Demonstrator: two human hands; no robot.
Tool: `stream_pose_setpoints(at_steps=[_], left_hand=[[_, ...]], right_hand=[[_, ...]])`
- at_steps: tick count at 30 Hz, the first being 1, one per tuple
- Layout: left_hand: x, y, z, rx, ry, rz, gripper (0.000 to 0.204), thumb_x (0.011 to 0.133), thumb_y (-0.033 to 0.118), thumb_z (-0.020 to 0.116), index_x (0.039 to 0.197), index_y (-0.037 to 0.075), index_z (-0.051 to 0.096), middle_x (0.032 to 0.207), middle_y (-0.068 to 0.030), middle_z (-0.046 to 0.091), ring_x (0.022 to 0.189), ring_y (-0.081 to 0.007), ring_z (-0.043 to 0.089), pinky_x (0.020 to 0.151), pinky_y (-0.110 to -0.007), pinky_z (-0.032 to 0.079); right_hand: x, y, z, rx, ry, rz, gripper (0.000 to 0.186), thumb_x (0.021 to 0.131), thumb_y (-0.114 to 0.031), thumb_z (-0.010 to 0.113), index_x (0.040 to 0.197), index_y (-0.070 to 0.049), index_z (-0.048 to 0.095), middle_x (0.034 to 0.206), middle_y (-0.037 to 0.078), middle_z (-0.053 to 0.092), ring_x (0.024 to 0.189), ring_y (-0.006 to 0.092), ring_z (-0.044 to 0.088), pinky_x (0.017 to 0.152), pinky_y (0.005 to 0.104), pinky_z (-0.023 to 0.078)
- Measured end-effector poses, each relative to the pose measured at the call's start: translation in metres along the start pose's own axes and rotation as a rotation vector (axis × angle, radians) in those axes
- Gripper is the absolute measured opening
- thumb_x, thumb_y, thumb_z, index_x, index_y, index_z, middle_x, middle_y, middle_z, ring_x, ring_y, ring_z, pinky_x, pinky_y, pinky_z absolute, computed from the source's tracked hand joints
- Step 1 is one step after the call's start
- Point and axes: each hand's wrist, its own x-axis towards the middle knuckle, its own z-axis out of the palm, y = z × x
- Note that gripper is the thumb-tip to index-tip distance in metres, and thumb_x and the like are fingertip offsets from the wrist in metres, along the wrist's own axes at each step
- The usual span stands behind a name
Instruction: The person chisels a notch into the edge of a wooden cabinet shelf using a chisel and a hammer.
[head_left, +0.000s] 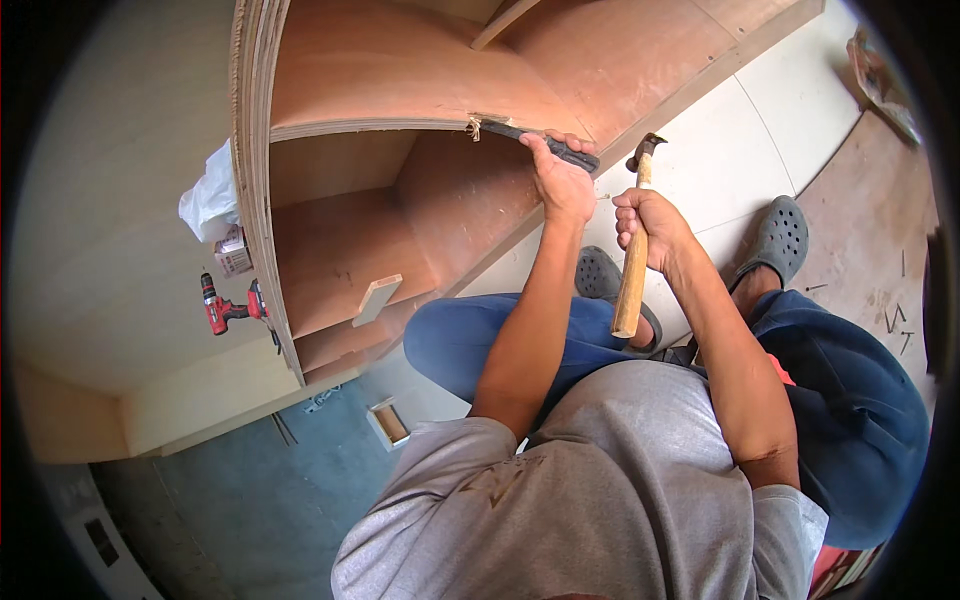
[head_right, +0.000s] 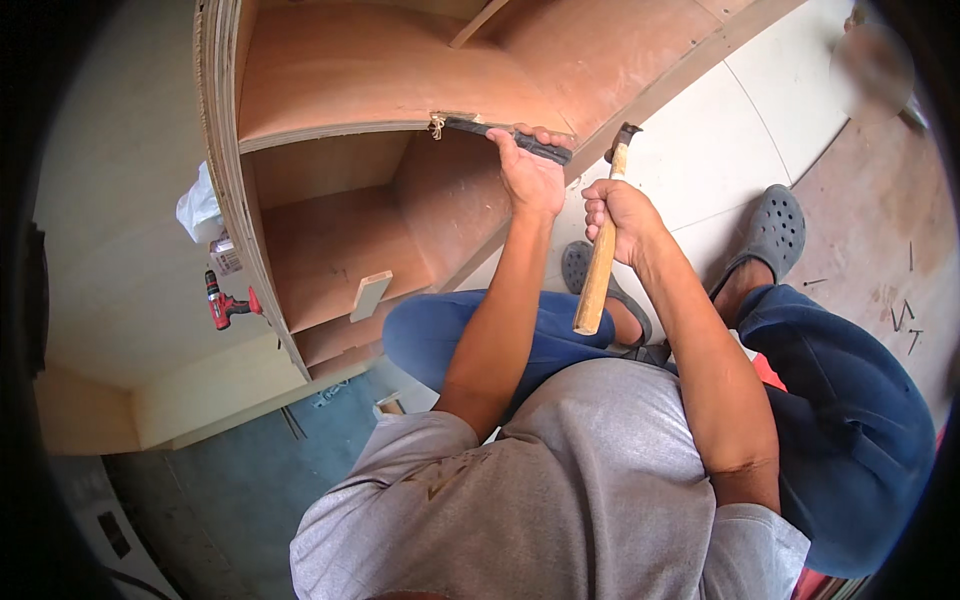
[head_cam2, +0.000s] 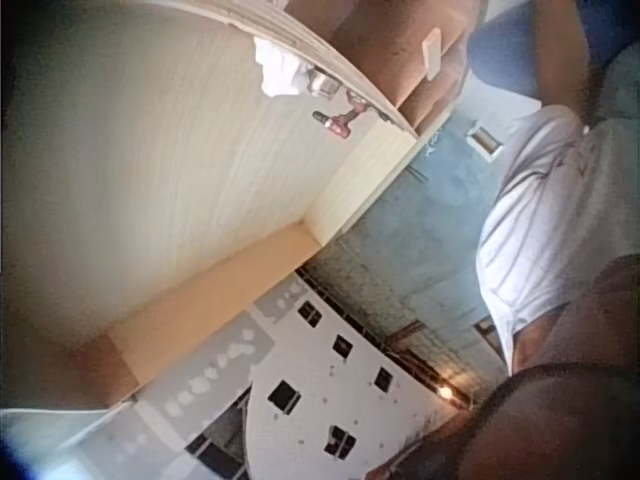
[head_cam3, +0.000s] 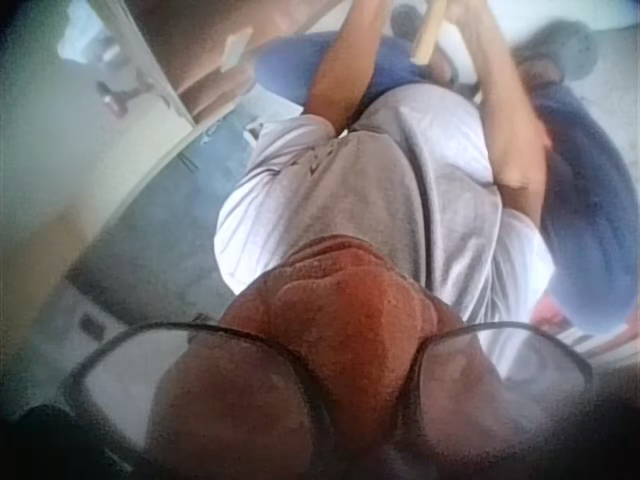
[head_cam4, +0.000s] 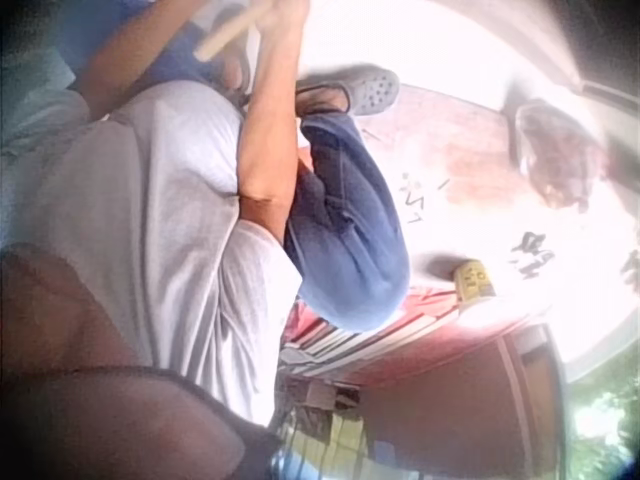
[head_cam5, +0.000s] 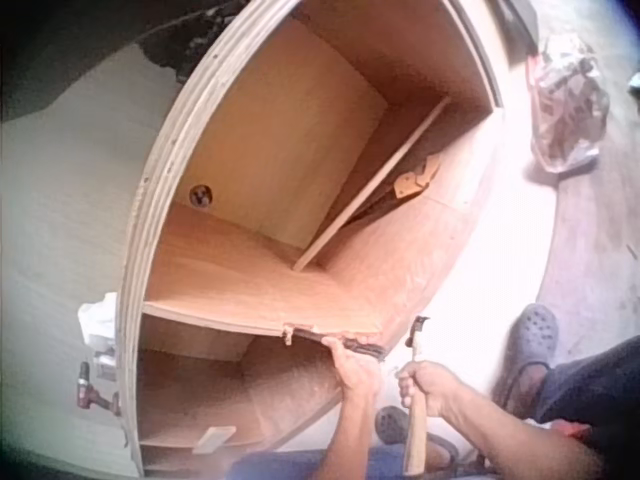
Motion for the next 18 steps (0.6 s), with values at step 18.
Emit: stream_pose_setpoints(at_steps=[18], left_hand=[[0.004,0.008,-0.009,0.053,-0.025,0.044,0.054,0.097,0.067,0.051,0.095,0.013,0.049,0.082,-0.0019,0.048,0.078,-0.0155,0.048,0.075,-0.033,0.045]], right_hand=[[-0.001,0.015,0.004,0.107,-0.014,0.006,0.017,0.091,-0.009,0.057,0.08,-0.013,0.046,0.059,-0.004,0.042,0.046,0.0094,0.041,0.045,0.0271,0.042]])
